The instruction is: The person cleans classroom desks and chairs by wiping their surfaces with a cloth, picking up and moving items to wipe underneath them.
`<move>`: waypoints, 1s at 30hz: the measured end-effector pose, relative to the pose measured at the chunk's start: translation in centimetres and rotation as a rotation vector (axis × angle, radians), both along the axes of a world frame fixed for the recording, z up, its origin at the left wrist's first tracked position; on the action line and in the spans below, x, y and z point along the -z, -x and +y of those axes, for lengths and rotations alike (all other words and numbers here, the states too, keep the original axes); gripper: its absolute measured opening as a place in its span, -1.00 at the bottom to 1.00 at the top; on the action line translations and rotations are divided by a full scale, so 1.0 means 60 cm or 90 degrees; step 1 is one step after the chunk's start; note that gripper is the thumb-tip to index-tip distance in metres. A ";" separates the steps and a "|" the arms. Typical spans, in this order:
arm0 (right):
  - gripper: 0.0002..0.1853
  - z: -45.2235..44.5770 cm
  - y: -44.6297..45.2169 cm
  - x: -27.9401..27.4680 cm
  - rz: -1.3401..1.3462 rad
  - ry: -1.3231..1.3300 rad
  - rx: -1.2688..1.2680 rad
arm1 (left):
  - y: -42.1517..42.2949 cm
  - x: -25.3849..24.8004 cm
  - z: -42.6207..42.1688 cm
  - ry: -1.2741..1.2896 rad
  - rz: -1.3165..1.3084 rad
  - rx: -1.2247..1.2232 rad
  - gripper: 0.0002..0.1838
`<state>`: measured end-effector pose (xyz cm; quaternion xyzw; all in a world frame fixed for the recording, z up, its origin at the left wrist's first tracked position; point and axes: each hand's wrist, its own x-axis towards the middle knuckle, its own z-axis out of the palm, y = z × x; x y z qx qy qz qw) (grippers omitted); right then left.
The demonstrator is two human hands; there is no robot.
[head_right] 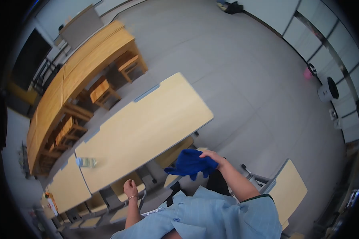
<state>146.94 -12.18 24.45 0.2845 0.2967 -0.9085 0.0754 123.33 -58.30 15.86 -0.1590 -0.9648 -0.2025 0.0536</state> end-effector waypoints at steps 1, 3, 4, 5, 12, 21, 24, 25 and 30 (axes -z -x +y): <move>-0.53 0.044 -0.047 0.040 -0.005 0.076 0.043 | -0.009 -0.011 0.064 -0.046 -0.025 0.009 -0.77; -0.56 0.108 -0.119 0.078 0.020 0.179 0.131 | -0.015 -0.036 0.202 -0.106 -0.088 0.048 -0.77; -0.56 0.136 -0.148 0.058 0.044 0.205 0.176 | -0.024 -0.047 0.265 -0.117 -0.129 0.074 -0.77; -0.56 0.171 -0.176 0.036 0.066 0.226 0.224 | -0.034 -0.055 0.329 -0.144 -0.092 0.129 -0.75; -0.57 0.344 -0.379 0.105 0.152 0.245 0.507 | -0.096 -0.104 0.715 -0.105 -0.202 0.431 -0.75; -0.62 0.335 -0.558 0.014 -0.109 -0.048 0.915 | -0.167 -0.047 1.054 -0.044 -0.302 0.747 -0.72; -0.61 0.294 -0.590 -0.017 -0.260 -0.266 1.093 | -0.251 -0.011 1.149 -0.051 -0.381 0.860 -0.73; -0.59 0.273 -0.596 -0.042 -0.368 -0.399 1.046 | -0.293 -0.012 1.184 -0.036 -0.383 0.914 -0.74; -0.53 0.135 -0.589 -0.118 -1.046 -0.980 0.746 | -0.584 -0.065 1.330 0.036 -0.398 1.316 -0.76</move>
